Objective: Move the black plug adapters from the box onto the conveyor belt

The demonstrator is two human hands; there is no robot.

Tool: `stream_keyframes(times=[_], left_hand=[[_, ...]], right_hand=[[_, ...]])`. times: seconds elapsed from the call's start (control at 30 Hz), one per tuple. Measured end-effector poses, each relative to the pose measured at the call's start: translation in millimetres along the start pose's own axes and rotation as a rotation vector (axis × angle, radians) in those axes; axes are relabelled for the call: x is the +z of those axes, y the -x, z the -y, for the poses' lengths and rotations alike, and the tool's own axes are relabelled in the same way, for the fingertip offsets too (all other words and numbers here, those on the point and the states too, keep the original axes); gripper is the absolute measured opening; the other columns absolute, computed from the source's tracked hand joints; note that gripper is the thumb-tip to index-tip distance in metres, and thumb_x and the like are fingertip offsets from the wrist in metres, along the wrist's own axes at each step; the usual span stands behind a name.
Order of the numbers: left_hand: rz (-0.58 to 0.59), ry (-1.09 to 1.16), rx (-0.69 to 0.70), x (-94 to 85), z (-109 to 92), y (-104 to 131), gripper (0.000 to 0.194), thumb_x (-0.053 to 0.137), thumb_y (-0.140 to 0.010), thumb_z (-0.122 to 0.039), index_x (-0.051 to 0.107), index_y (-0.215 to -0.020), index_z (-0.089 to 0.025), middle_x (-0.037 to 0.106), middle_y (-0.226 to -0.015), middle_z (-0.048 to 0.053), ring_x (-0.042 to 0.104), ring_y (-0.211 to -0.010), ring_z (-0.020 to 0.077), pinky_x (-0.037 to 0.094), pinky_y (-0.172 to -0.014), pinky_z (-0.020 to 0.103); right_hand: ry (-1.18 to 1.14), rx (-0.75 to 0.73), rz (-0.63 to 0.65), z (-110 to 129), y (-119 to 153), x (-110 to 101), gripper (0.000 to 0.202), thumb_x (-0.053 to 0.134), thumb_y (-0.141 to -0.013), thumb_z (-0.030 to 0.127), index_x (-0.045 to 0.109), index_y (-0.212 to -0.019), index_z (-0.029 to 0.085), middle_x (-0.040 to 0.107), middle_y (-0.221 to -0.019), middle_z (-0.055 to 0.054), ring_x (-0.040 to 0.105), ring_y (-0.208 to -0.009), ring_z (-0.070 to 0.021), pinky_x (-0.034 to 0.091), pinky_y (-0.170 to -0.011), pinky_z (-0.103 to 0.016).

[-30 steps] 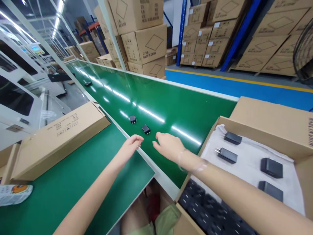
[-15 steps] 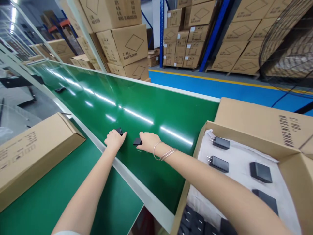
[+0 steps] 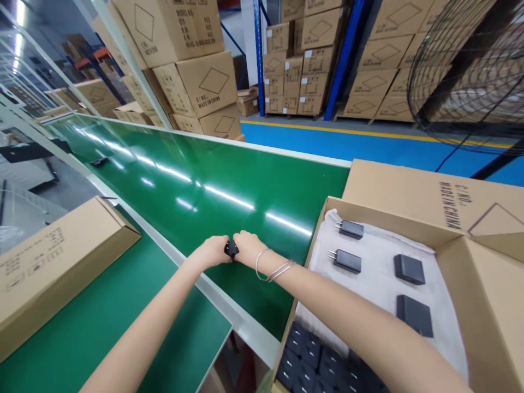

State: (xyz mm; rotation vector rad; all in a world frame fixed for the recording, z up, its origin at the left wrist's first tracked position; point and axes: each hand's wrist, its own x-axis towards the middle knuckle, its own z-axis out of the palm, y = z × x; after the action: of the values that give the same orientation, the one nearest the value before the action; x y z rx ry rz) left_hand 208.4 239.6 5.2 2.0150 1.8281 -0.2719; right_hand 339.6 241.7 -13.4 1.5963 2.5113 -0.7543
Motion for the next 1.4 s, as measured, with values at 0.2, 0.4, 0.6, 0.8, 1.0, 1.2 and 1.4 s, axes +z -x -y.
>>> stream_keyframes(times=[0.2, 0.4, 0.6, 0.8, 1.0, 1.2, 1.4], left_hand=[[-0.06, 0.151, 0.065, 12.5, 19, 28, 0.049, 0.062, -0.07, -0.011, 0.052, -0.118, -0.018, 0.069, -0.099, 0.006, 0.066, -0.093, 0.02, 0.05, -0.078, 0.025], [-0.449, 0.359, -0.02, 24.8, 48, 87, 0.034, 0.036, -0.086, -0.019, 0.052, -0.116, -0.018, 0.064, -0.11, 0.01, 0.061, -0.104, 0.0209, 0.047, -0.09, 0.034], [-0.725, 0.71, -0.018, 49.9, 62, 118, 0.025, 0.039, -0.082, -0.029, 0.062, -0.082, -0.021, 0.067, -0.081, 0.004, 0.065, -0.076, 0.0194, 0.051, -0.076, 0.031], [-0.743, 0.804, -0.089, 45.4, 62, 113, 0.025, 0.038, -0.08, -0.028, 0.062, -0.075, -0.02, 0.066, -0.077, 0.002, 0.063, -0.07, 0.0175, 0.051, -0.069, 0.028], [-0.734, 0.841, -0.093, 46.8, 62, 113, 0.025, 0.039, -0.078, -0.028, 0.062, -0.075, -0.02, 0.066, -0.076, 0.002, 0.063, -0.071, 0.0178, 0.05, -0.07, 0.028], [-0.713, 0.827, -0.099, 47.5, 63, 111, 0.025, 0.039, -0.077, -0.027, 0.063, -0.077, -0.021, 0.067, -0.08, 0.002, 0.063, -0.074, 0.0184, 0.05, -0.075, 0.03], [-0.702, 0.836, -0.107, 46.9, 65, 108, 0.026, 0.038, -0.078, -0.027, 0.064, -0.078, -0.021, 0.067, -0.079, 0.002, 0.063, -0.075, 0.0182, 0.05, -0.074, 0.029]], right_hand=[[-0.037, -0.03, -0.079, 16, 18, 10, 0.06, 0.069, -0.074, 0.029, 0.044, -0.127, 0.019, 0.047, -0.122, -0.012, 0.049, -0.109, -0.0238, 0.047, -0.082, -0.033], [-0.134, 0.014, -0.085, 36, 26, 13, 0.03, 0.047, -0.092, 0.038, 0.054, -0.112, 0.017, 0.052, -0.119, -0.013, 0.046, -0.115, -0.0274, 0.046, -0.087, -0.043], [-0.511, 0.042, 0.049, 24, 49, -14, 0.028, 0.033, -0.093, 0.028, 0.057, -0.1, 0.017, 0.06, -0.109, -0.009, 0.06, -0.095, -0.0187, 0.052, -0.075, -0.032], [-1.354, -0.035, 0.299, -5, 143, -24, 0.032, 0.028, -0.089, 0.049, 0.044, -0.098, 0.023, 0.061, -0.087, -0.003, 0.061, -0.075, -0.014, 0.048, -0.053, -0.021], [-1.745, -0.027, 0.336, -21, 198, 15, 0.027, 0.044, -0.081, 0.048, 0.043, -0.081, 0.021, 0.056, -0.067, 0.0, 0.058, -0.062, -0.0148, 0.04, -0.046, -0.019], [-1.464, 0.064, 0.312, -28, 210, -20, 0.032, 0.052, -0.082, 0.05, 0.052, -0.096, 0.022, 0.063, -0.092, -0.005, 0.062, -0.083, -0.0192, 0.049, -0.065, -0.028], [-0.454, 0.195, -0.005, -70, 203, -44, 0.039, 0.042, -0.085, 0.057, 0.059, -0.102, 0.026, 0.063, -0.108, -0.005, 0.059, -0.096, -0.0236, 0.048, -0.08, -0.033]])
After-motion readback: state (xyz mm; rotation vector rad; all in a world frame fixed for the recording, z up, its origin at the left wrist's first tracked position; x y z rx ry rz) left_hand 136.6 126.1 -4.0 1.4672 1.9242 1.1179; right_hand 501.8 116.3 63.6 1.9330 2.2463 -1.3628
